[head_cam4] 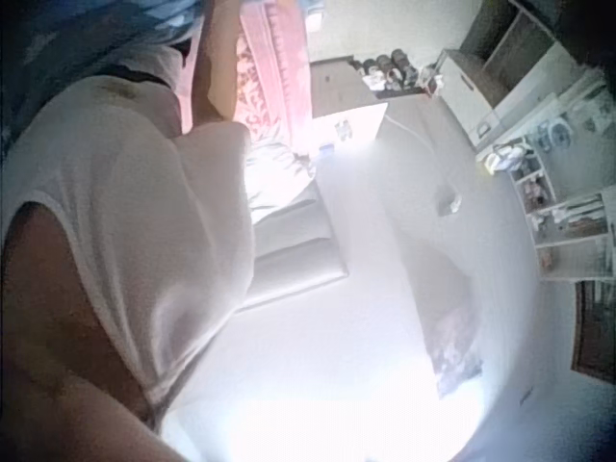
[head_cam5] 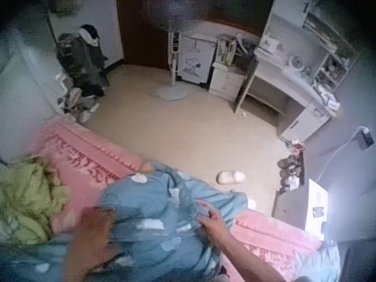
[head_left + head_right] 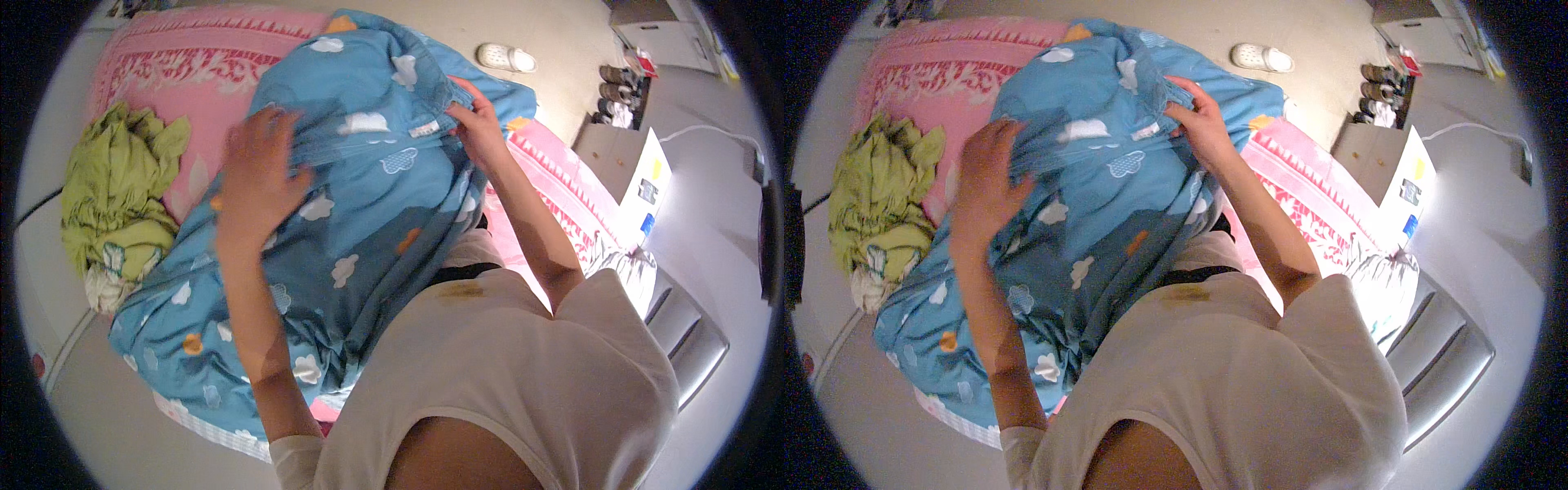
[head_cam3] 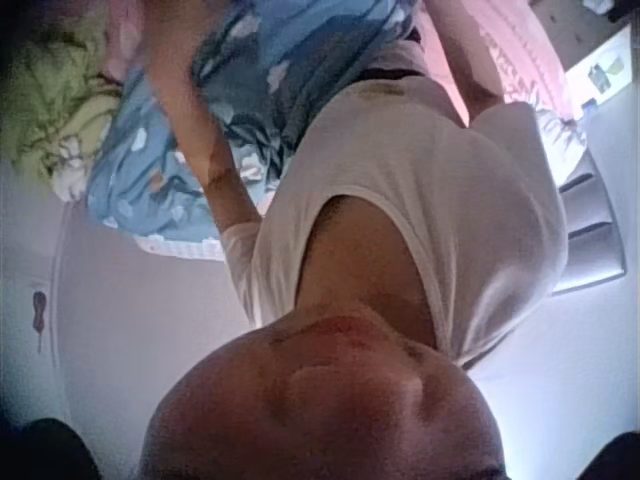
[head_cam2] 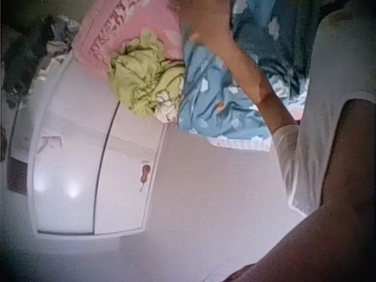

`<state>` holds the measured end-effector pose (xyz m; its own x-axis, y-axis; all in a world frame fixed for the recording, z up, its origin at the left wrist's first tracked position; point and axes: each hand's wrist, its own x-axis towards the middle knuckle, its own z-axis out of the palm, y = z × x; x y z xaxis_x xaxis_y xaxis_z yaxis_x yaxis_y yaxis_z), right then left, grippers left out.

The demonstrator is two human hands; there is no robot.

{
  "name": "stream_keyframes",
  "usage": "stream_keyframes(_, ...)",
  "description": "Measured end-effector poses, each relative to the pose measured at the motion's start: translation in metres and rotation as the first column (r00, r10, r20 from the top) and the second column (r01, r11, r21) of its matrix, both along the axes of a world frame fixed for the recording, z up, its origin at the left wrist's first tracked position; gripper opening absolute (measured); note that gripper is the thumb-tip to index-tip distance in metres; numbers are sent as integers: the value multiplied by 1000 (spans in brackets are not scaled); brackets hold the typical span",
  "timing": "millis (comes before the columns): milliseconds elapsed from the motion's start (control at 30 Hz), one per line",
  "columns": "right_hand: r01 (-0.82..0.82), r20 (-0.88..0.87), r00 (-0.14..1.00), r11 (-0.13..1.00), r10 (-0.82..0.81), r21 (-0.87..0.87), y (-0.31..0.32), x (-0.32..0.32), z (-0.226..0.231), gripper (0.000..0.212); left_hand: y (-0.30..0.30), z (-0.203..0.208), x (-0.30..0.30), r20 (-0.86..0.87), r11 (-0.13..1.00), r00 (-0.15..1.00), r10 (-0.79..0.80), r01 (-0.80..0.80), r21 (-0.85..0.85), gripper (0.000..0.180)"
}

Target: The person folds a blue patterned duvet cover by aligning the edges, smoothing the fabric with their hands, and making successive folds until it is a compact rectangle.

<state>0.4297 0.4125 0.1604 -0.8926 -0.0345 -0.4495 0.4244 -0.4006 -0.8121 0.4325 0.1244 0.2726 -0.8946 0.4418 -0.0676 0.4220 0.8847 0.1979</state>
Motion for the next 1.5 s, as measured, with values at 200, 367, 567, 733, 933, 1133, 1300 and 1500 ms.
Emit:
stream_keyframes(200,-68,-283,953,986,110,151,-23,6,13,53,105,-50,-9,187,747,982,18,-137,651,60)
stream_keyframes(367,-15,-559,729,826,394,563,-14,0,17,61,133,-72,-3,232,541,955,186,-297,787,51)
stream_keyframes(567,-110,-461,770,804,440,584,-17,1,32,63,131,-72,-1,340,395,886,315,-448,802,26)
stream_keyframes(733,6,-443,879,924,178,383,-18,5,37,55,119,-55,-6,158,597,922,354,-353,720,20)
stream_keyframes(933,123,-600,712,776,365,619,-30,4,46,66,129,-46,-6,220,484,943,248,-318,816,27)
stream_keyframes(1133,27,-437,890,941,131,337,-28,10,38,64,126,-57,-4,167,457,969,182,-234,858,21)
stream_keyframes(1300,72,-336,942,989,-25,130,-31,10,44,50,124,-56,-4,105,569,987,119,-155,808,26)
stream_keyframes(1500,168,-423,905,871,49,462,-30,12,24,34,129,-59,2,119,671,982,147,-188,718,28)
